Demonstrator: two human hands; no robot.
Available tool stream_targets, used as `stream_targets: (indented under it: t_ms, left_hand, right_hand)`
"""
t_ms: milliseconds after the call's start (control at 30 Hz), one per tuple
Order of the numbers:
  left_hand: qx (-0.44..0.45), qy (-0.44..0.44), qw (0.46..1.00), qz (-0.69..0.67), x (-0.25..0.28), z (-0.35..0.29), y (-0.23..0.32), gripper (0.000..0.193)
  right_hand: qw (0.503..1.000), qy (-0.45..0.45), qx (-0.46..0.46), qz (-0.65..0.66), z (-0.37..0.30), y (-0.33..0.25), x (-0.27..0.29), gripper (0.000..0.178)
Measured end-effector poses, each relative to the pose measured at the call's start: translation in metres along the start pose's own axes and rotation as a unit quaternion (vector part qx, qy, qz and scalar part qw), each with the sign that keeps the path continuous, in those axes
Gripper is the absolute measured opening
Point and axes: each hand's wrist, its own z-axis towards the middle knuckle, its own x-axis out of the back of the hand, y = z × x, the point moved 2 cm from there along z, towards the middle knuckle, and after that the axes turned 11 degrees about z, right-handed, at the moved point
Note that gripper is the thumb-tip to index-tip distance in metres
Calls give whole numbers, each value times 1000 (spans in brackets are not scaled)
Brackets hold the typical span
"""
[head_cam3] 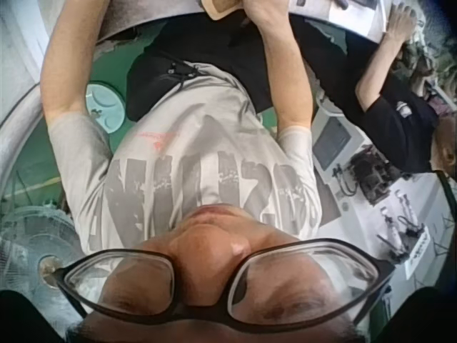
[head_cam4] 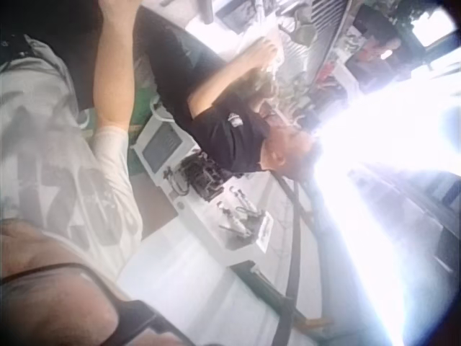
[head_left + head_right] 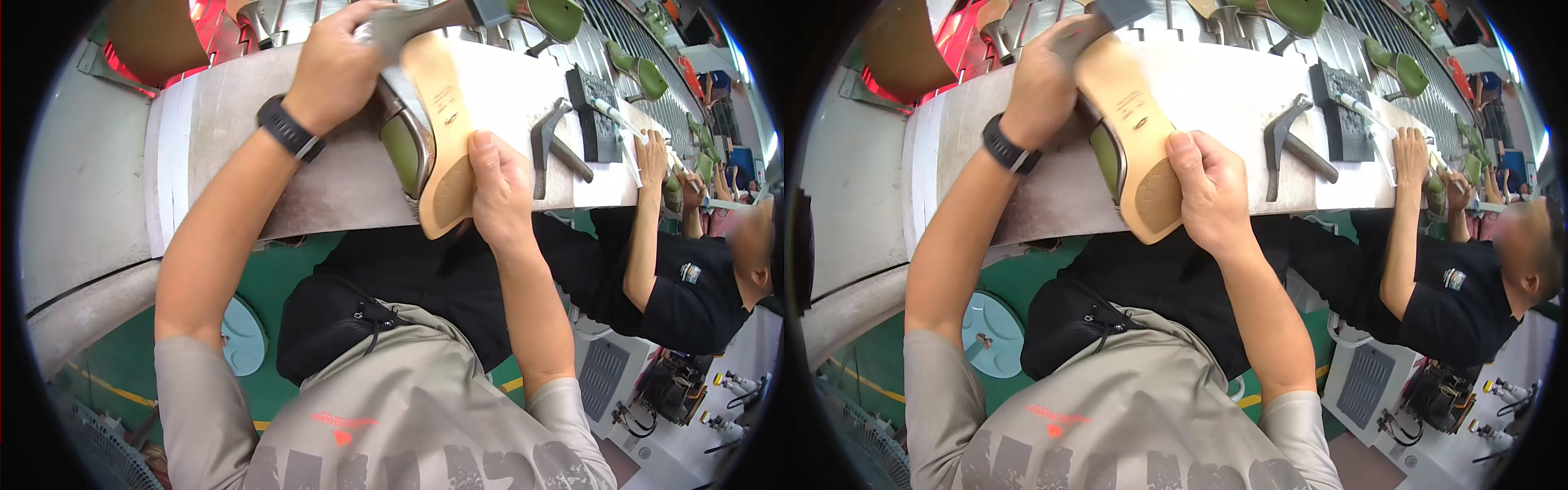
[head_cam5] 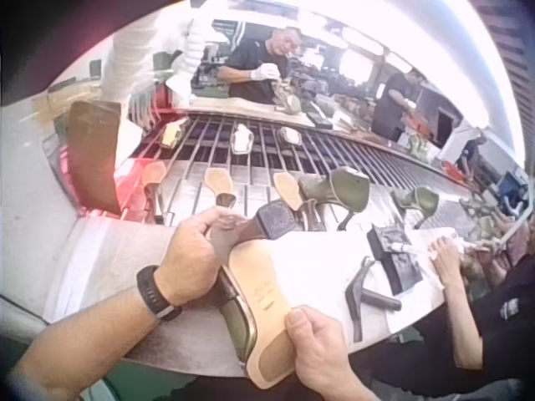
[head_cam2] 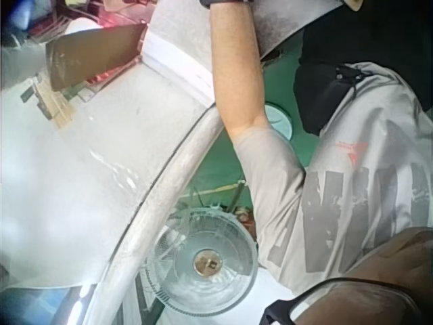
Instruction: The person attaches soles to shoe uppers on lasts by hand, presses them into place, and taps the edges and heels with a hammer.
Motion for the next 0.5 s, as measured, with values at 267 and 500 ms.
stream_targets:
  t_ms: [267,500]
  left_hand:
    - [109,14,990,-88,-34,7,28,16]
    - [87,19,995,-45,-36,9,26,18]
  right_hand:
    - [999,-29,36,14,-23,1,1,81]
    - [1000,-11,7,12,-18,-6,-1,79]
